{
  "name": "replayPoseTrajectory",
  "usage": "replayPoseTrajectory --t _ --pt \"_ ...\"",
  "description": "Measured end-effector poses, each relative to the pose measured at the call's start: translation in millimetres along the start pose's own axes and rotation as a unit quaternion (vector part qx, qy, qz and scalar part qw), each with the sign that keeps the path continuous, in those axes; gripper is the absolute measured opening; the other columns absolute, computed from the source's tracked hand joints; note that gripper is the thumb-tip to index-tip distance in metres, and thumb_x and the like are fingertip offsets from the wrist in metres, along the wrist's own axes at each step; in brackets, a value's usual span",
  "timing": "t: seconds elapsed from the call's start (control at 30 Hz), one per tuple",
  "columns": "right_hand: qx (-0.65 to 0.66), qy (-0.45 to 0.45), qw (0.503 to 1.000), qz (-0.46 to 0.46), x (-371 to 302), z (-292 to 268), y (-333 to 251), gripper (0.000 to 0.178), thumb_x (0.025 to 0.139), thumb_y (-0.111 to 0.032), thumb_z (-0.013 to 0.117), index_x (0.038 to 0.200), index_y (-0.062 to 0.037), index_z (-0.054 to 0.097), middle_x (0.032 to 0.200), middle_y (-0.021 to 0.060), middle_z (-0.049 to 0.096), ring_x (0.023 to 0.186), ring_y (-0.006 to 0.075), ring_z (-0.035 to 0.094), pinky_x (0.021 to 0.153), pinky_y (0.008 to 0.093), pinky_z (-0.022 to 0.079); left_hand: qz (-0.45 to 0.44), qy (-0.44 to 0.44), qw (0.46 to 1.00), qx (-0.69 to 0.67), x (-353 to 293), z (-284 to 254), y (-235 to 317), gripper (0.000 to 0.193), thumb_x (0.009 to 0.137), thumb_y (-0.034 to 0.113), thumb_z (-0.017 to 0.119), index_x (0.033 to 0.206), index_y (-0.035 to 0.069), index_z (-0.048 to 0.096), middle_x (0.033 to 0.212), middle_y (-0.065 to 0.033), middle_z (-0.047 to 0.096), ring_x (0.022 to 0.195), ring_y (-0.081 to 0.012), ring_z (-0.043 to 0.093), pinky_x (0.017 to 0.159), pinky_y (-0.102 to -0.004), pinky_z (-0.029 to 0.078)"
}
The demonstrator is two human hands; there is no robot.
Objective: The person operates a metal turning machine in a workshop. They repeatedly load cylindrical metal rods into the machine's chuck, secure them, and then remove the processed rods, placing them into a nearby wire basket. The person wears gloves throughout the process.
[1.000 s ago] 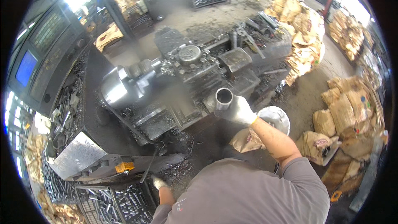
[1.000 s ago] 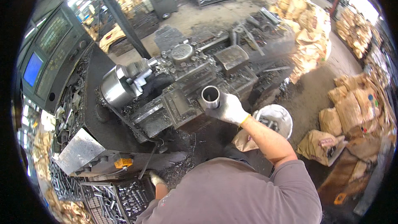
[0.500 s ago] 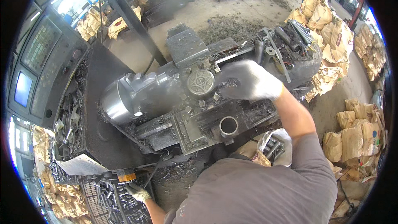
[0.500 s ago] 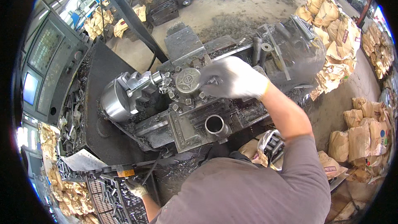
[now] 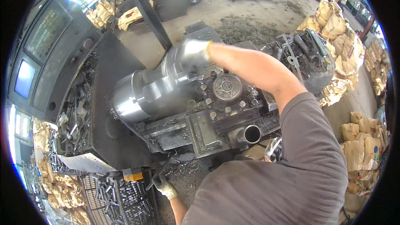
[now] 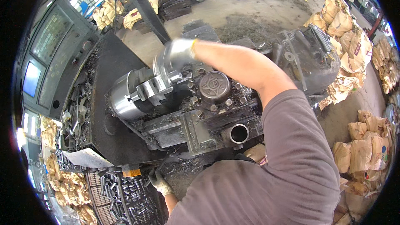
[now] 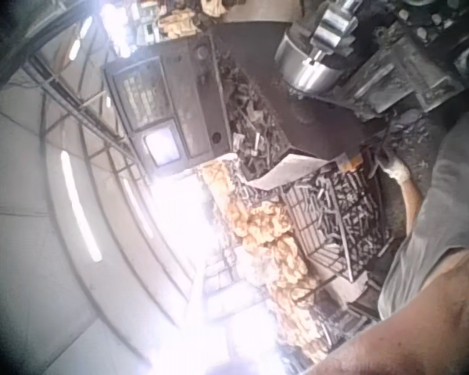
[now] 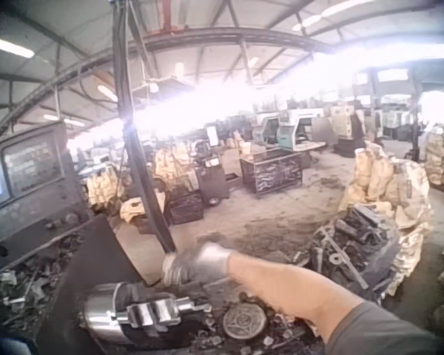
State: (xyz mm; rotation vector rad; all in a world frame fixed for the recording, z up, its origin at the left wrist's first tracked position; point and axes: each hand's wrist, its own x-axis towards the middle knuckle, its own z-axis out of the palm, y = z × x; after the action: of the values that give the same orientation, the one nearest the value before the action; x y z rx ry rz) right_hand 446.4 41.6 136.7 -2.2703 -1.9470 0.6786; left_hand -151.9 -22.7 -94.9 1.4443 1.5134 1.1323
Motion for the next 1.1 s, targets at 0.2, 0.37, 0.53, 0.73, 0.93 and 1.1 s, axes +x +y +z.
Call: replayPoseTrajectory --t 0.2,0.37,0.53,0.73,0.93,1.1 --pt "-0.088 -0.058 0.991 0.085 -128 18 158 0.049 0.083 -0.038 0.084 0.12 -0.0061 0.08 0.116 0.0178 0.08 0.1 0.0356 0.076 0.087 0.0456 0.06 0.24 -0.077 0.958 0.135 18 38 79 0.053 0.094 0.01 0.075 0.142 -0.006 0.058 0.116 -0.0208 0.075 0.099 -0.0319 0.076 0.09 -0.0428 0.062" --pt "0.15 -0.3 0.917 0.215 -141 119 174 0.067 0.085 -0.037 0.087 0.143 -0.0095 0.068 0.145 0.0141 0.066 0.131 0.0297 0.062 0.101 0.0507 0.056 0.511 -0.085 0.799 0.304 97 121 232 0.096 0.079 0.015 0.081 0.161 -0.005 0.035 0.16 -0.033 0.044 0.149 -0.0527 0.042 0.126 -0.0654 0.029" --pt "0.118 -0.189 0.962 0.156 -127 128 184 0.029 0.073 -0.023 0.091 0.092 -0.0023 0.083 0.087 0.0125 0.08 0.079 0.0236 0.077 0.068 0.0417 0.062 0.596 -0.097 0.718 0.346 175 197 314 0.089 0.071 0.013 0.084 0.151 0.001 0.048 0.152 -0.0244 0.054 0.147 -0.0483 0.046 0.125 -0.0586 0.036" --pt "-0.031 0.354 0.833 0.423 -143 -46 263 0.036 0.092 -0.041 0.068 0.105 -0.0114 0.084 0.109 0.0163 0.081 0.096 0.036 0.078 0.085 0.0463 0.062 0.525 -0.204 0.704 0.433 187 205 353 0.086 0.069 0.016 0.084 0.149 0.003 0.054 0.148 -0.025 0.059 0.141 -0.0454 0.054 0.117 -0.0512 0.048" --pt "0.037 0.144 0.987 0.061 -60 -48 87 0.034 0.08 -0.028 0.078 0.106 -0.0057 0.081 0.103 0.0201 0.08 0.092 0.0319 0.078 0.082 0.0427 0.061 0.361 -0.326 0.71 0.51 220 222 395 0.108 0.053 0.032 0.098 0.152 0.014 0.057 0.136 -0.0183 0.072 0.12 -0.0377 0.072 0.105 -0.0449 0.058" --pt "-0.038 -0.049 0.993 -0.1 16 18 -29 0.043 0.073 -0.032 0.085 0.104 -0.0029 0.077 0.092 0.0163 0.079 0.083 0.0285 0.076 0.074 0.0422 0.059 0.526 -0.121 0.775 0.328 207 223 333 0.079 0.074 0.019 0.079 0.148 0.002 0.058 0.134 -0.0289 0.068 0.126 -0.0467 0.065 0.111 -0.0536 0.052"
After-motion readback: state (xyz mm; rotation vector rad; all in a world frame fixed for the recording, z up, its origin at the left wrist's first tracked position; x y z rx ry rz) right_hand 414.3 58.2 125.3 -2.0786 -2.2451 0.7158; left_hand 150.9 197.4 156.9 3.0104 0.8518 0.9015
